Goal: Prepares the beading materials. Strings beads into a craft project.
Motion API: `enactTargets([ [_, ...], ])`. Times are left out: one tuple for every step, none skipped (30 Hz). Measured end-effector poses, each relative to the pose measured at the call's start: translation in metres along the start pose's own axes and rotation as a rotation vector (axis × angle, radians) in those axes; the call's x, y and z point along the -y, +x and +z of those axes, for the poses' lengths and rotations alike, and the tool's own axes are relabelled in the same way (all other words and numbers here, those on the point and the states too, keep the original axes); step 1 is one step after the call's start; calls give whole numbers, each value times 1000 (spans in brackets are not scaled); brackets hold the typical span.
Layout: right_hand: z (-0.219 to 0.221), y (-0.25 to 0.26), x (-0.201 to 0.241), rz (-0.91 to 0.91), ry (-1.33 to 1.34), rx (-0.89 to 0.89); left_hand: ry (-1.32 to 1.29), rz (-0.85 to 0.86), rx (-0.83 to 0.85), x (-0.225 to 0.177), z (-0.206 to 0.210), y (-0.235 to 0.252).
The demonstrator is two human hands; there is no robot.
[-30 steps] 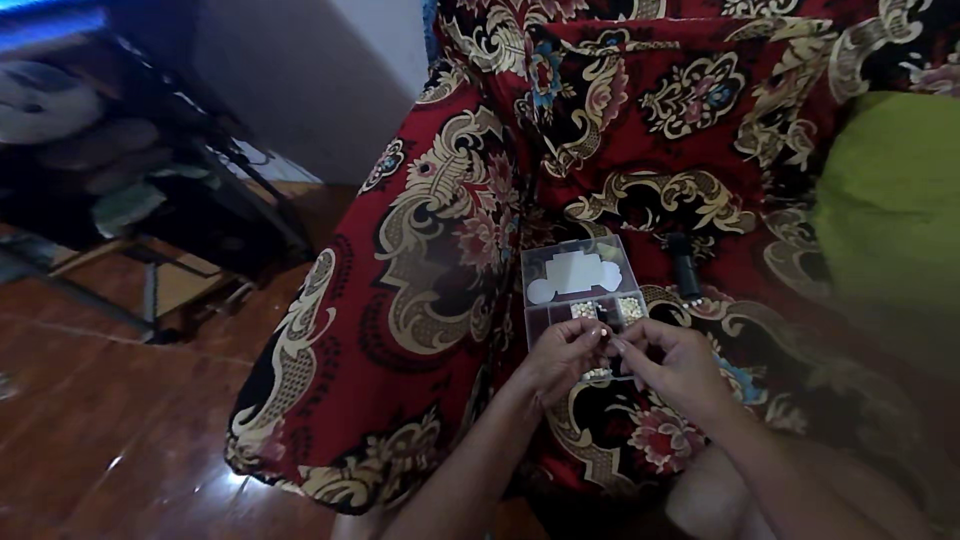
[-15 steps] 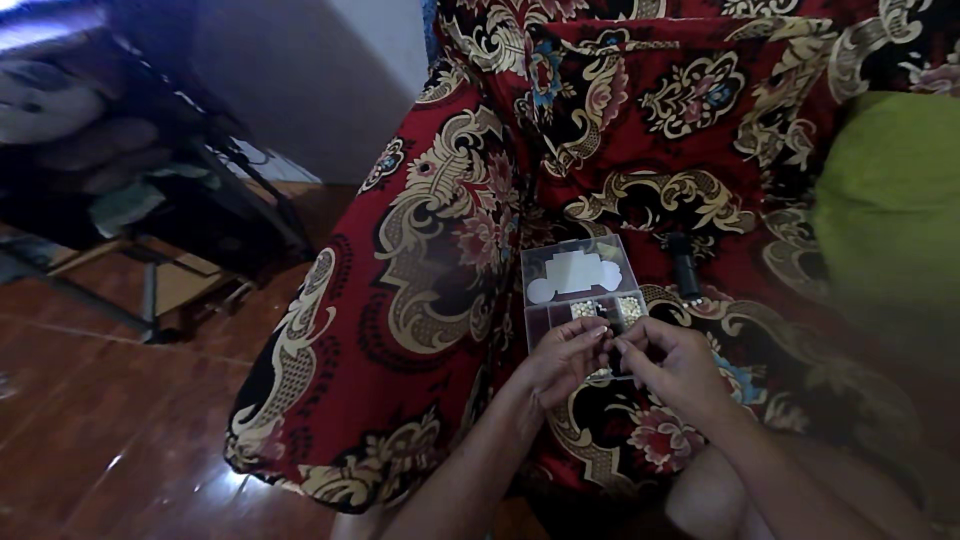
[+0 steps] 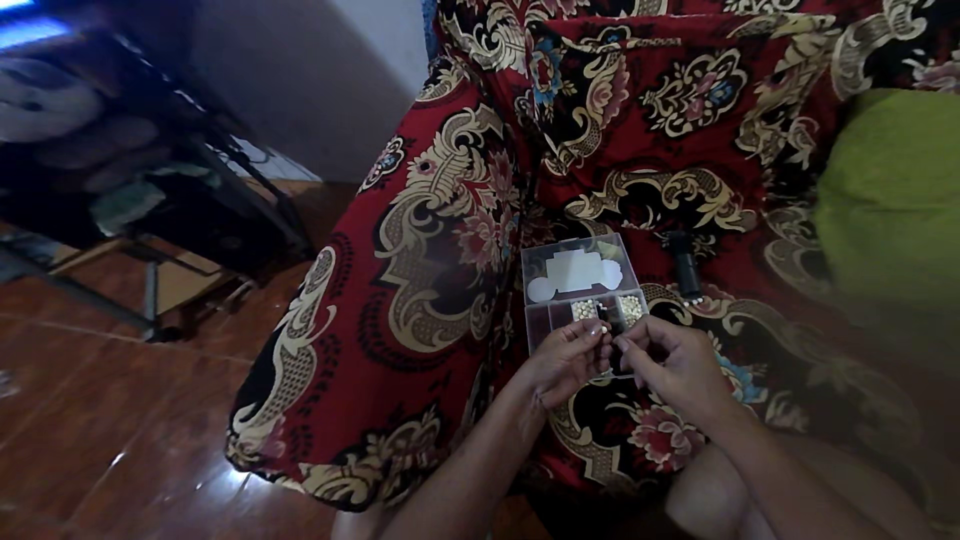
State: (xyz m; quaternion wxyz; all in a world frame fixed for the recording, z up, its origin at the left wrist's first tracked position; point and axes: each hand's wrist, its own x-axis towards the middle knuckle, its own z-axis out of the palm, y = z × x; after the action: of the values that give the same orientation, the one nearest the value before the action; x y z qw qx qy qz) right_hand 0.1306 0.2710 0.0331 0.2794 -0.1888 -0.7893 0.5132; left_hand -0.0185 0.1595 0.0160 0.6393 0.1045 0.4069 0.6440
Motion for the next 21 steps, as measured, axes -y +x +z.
enactTargets([
  [0, 0, 0, 2, 2, 1, -1, 1, 3, 0, 0, 0],
  [0, 0, 0, 5, 3, 5, 1, 3, 13, 1, 0, 0],
  [0, 0, 0, 6, 8, 9, 7, 5, 26, 1, 0, 0],
  [0, 0, 1, 8, 10, 11, 12, 6, 37, 1, 0, 0],
  [0, 0, 1, 10, 11, 12, 15, 8, 45, 1, -1, 0],
  [1, 0, 1, 13, 10, 12, 19, 11, 49, 1, -1, 0],
  [1, 0, 1, 16, 10, 13, 23, 15, 49, 1, -1, 1],
  [0, 0, 1, 18, 6, 17, 27, 18, 46, 2, -1, 1],
  [0, 0, 1, 17, 1, 22, 27, 21, 42, 2, -1, 1],
  [0, 0, 1, 16, -3, 23, 25, 21, 35, 2, 0, 1],
  [0, 0, 1, 14, -4, 21, 22, 18, 30, 2, 0, 1],
  [0, 0, 1, 15, -2, 21, 15, 18, 32, 2, 0, 1],
  [1, 0, 1, 17, -1, 21, 8, 17, 32, 2, 0, 1],
  [1, -1, 1, 19, -4, 21, 5, 13, 31, 2, 1, 0],
  [1, -1, 1, 20, -7, 21, 4, 10, 25, 1, 2, 0],
  [1, -1, 1, 20, -8, 21, 4, 7, 18, 1, 2, -1],
  [1, -1, 2, 21, -10, 21, 6, 6, 16, 0, 3, -1],
  [1, -1, 2, 24, -12, 20, 8, 6, 18, 0, 3, -1],
  [0, -1, 2, 26, -13, 19, 9, 6, 21, 0, 3, -1],
  [0, -1, 2, 28, -12, 18, 11, 8, 25, 0, 3, -1],
  [0, -1, 2, 28, -11, 18, 14, 10, 28, 0, 3, -1],
])
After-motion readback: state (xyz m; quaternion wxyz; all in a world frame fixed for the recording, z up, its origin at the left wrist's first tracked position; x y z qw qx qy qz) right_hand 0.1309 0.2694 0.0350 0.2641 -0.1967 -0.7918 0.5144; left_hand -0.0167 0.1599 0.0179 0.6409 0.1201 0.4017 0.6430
